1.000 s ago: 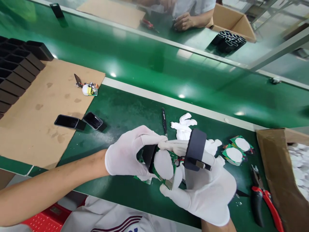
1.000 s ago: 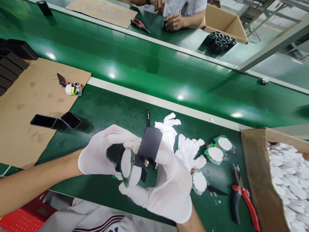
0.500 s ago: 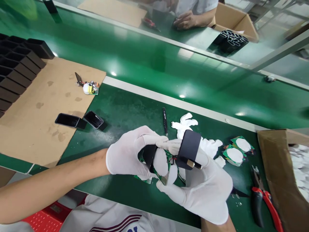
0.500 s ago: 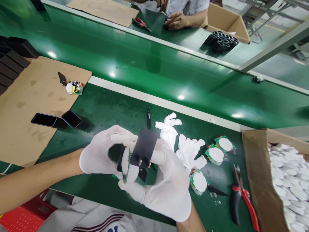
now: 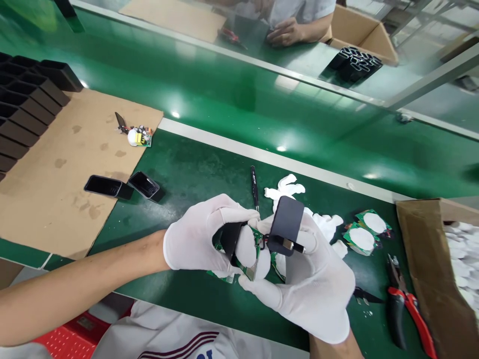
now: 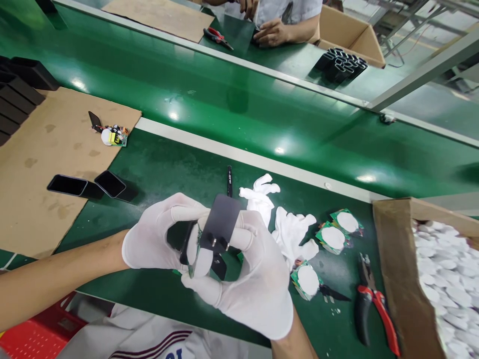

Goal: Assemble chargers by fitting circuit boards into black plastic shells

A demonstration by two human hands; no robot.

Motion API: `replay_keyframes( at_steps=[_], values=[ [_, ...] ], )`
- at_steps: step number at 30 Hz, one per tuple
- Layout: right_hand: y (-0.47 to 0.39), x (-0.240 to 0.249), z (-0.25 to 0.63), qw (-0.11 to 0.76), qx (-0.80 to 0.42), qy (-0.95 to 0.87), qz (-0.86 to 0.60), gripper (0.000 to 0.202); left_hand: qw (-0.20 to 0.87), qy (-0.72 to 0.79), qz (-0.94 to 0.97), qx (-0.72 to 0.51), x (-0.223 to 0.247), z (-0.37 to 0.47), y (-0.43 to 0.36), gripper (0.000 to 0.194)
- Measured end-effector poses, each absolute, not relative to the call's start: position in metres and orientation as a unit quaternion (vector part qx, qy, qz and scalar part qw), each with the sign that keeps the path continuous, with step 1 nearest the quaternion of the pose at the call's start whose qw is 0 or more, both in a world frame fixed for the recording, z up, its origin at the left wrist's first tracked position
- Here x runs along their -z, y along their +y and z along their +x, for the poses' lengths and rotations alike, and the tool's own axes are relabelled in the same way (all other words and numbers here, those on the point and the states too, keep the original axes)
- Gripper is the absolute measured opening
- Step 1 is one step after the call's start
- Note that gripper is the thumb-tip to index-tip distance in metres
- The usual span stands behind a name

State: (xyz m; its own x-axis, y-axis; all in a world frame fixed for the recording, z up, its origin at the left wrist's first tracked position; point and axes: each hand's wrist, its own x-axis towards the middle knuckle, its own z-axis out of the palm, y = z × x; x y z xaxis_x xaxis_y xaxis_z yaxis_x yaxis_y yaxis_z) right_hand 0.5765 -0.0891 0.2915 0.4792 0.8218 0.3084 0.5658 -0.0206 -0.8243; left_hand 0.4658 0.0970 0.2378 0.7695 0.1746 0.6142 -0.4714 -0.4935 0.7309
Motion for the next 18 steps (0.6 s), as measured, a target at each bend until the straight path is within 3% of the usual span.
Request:
replay_keyframes(
  at_steps=[9, 15, 18],
  values=[
    [-0.076, -0.293, 0.577, 0.438, -0.043, -0.542, -0.716, 0.037, 0.515, -0.091, 0.787, -0.328, -0.228, 0.465, 0.094, 0.081],
    [-0.079, -0.290, 0.579, 0.447, -0.044, -0.543, -0.710, 0.069, 0.541, -0.065, 0.779, -0.310, -0.233, 0.466, 0.095, 0.064],
    [-0.076, -0.293, 0.578, 0.426, -0.024, -0.546, -0.721, 0.057, 0.571, -0.044, 0.782, -0.247, -0.236, 0.467, 0.096, 0.052]
  ],
)
